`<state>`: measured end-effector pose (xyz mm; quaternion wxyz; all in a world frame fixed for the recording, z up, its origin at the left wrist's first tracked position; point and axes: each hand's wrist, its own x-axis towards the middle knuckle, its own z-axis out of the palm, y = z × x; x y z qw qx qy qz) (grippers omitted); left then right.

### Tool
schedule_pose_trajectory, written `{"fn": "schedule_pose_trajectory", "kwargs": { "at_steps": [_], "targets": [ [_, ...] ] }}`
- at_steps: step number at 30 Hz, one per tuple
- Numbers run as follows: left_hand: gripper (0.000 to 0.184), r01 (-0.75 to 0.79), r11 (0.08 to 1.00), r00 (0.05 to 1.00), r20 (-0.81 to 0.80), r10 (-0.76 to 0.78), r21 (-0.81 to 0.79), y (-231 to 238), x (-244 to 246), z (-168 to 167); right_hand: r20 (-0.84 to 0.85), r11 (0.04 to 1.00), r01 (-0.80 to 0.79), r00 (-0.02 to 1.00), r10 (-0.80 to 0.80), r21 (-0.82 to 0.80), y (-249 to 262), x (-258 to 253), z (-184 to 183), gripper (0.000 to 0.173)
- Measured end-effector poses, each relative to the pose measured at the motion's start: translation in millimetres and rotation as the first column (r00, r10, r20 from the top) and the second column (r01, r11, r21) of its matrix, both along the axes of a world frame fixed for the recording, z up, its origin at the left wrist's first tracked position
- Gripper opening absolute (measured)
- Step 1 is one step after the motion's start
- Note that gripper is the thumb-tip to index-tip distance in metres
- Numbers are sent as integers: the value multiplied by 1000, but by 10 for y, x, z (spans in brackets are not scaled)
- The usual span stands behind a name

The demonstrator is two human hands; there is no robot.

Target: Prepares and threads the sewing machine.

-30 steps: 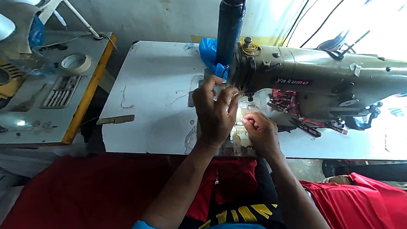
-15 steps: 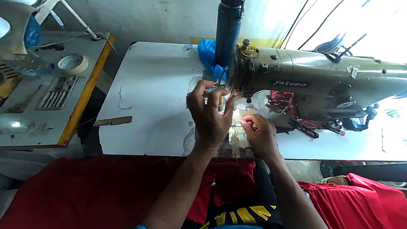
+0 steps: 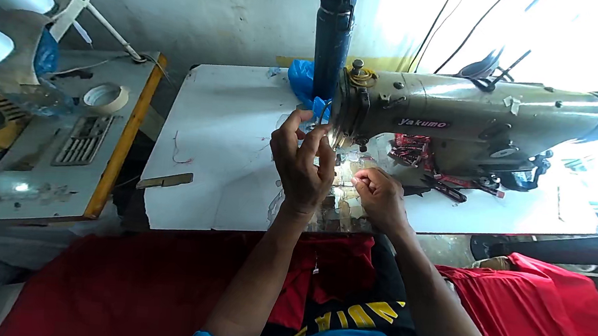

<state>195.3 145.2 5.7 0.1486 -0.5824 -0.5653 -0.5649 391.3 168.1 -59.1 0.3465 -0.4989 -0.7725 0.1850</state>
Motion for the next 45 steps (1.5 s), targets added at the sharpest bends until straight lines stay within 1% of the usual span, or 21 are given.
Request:
{"fn": "schedule_pose_trajectory", "kwargs": {
  "at_steps": [5, 10, 12, 13, 16, 17, 20, 23, 25, 27, 28, 29, 30, 31, 33, 34, 36, 38, 39, 41, 45],
  "targets": [
    [23, -22, 999, 1000, -15, 22, -33, 36, -7, -3, 12, 1000, -1, 1000, 1, -4, 0, -1, 10, 15],
    [35, -31, 999, 999, -7, 31, -25, 75, 24, 39, 3, 1000, -2, 1000, 2, -17, 4, 8, 6, 15],
    [35, -18, 1000, 1000, 5, 18, -4, 108, 18, 53, 3, 1000, -3, 1000, 3, -17, 4, 9, 3, 16],
    [32, -5, 1000, 1000, 7, 5, 4, 118, 12, 58, 3, 1000, -1, 1000, 1, -17, 2, 8, 5, 16],
    [12, 25, 1000, 1000, 0, -25, 2, 96, -26, 64, -3, 1000, 2, 1000, -2, -14, -2, 4, 14, 15],
    [10, 45, 999, 999, -7, -45, -19, 53, -49, 70, -5, 1000, 2, 1000, -2, -13, -5, 1, 14, 15],
    [11, 136, 988, 991, -7, -137, -67, -132, -143, 83, -6, 1000, 1, 1000, -1, -13, -5, 3, 18, 16],
    [9, 300, 953, 954, -6, -301, -51, -305, -199, 47, 4, 1000, 7, 1000, -7, -12, -8, -3, 26, 16],
    [8, 452, 891, 892, 20, -452, -28, -351, -200, 18, 12, 1000, 11, 1000, -11, -18, -10, -8, 37, 16],
    [9, 603, 798, 791, 135, -597, -3, -370, -166, 19, 16, 1000, 7, 1000, -7, -18, -11, -7, 37, 16],
    [10, 649, 761, 744, 205, -636, 9, -374, -139, 24, 15, 1000, 4, 1000, -4, -18, -9, -6, 35, 16],
    [10, 666, 746, 715, 268, -646, 22, -374, -107, 33, 13, 1000, 1, 1000, -1, -16, -10, -3, 36, 16],
    [11, 640, 768, 726, 308, -615, 26, -373, -71, 44, 10, 1000, -1, 1000, 1, -13, -11, 1, 36, 16],
    [12, 576, 817, 770, 322, -551, 19, -370, -35, 60, 10, 1000, 1, 1000, -1, -7, -10, 5, 34, 16],
    [13, 382, 924, 882, 304, -361, -12, -346, 23, 95, 7, 1000, -1, 1000, 1, 5, -3, 9, 16, 17],
    [13, 286, 958, 924, 275, -266, -35, -327, 39, 117, 9, 1000, 0, 1000, 0, 9, -1, 8, 11, 18],
    [19, 135, 983, 971, 215, -106, -124, -277, 61, 155, 17, 1000, 3, 1000, -3, 8, 3, 2, 7, 17],
    [28, 64, 972, 982, 190, -21, -224, -215, 100, 190, 16, 1000, 2, 1000, -2, 19, 7, 2, -2, 17],
    [30, 54, 966, 982, 188, -6, -253, -180, 124, 200, 13, 1000, -1, 1000, 1, 22, 9, 3, -6, 17],
    [27, 66, 964, 979, 202, -13, -257, -123, 171, 201, 10, 1000, -6, 1000, 6, 20, 8, 5, -9, 17],
    [11, 153, 974, 962, 251, -107, -168, -157, 188, 155, -4, 1000, -5, 1000, 5, 1, 0, 9, 3, 16]
  ]
}}
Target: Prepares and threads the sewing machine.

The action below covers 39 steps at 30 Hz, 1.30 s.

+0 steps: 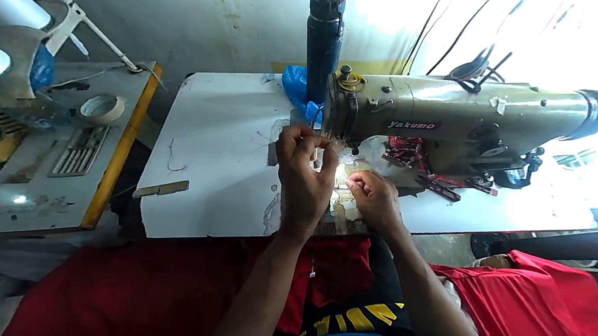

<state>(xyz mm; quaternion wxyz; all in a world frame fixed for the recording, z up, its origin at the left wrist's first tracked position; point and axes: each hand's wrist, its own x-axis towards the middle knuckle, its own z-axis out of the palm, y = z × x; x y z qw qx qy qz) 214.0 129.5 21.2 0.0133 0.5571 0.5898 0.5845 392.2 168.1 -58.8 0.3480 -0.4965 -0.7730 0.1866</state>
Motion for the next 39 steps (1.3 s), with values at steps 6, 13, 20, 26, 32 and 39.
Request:
{"fn": "schedule_pose_trajectory", "kwargs": {
  "at_steps": [6, 13, 20, 26, 32, 39],
  "targets": [
    [17, 337, 926, 936, 49, -350, 167, -153, -86, -107, 10, 1000, 1, 1000, -1, -4, -1, -5, 11, 17],
    [14, 334, 942, 897, 299, -326, 27, -251, -62, -91, 7, 1000, 1, 1000, -1, 6, 3, 2, 8, 16],
    [13, -4, 1000, 996, -94, 7, 26, -147, -43, -84, 11, 1000, -4, 1000, 4, 22, -7, -8, 8, 17],
    [15, -26, 988, 973, -221, 60, 154, 8, -94, 18, -2, 999, -2, 1000, 2, 32, 1, -10, -5, 16],
    [19, 56, 995, 952, -304, -26, 88, 138, -148, 64, 2, 1000, 0, 1000, 0, 22, -1, -7, 3, 16],
    [11, 81, 992, 956, -288, -50, 97, 113, -167, 22, 0, 1000, -4, 1000, 4, 13, -6, -5, 10, 16]
  ]
}}
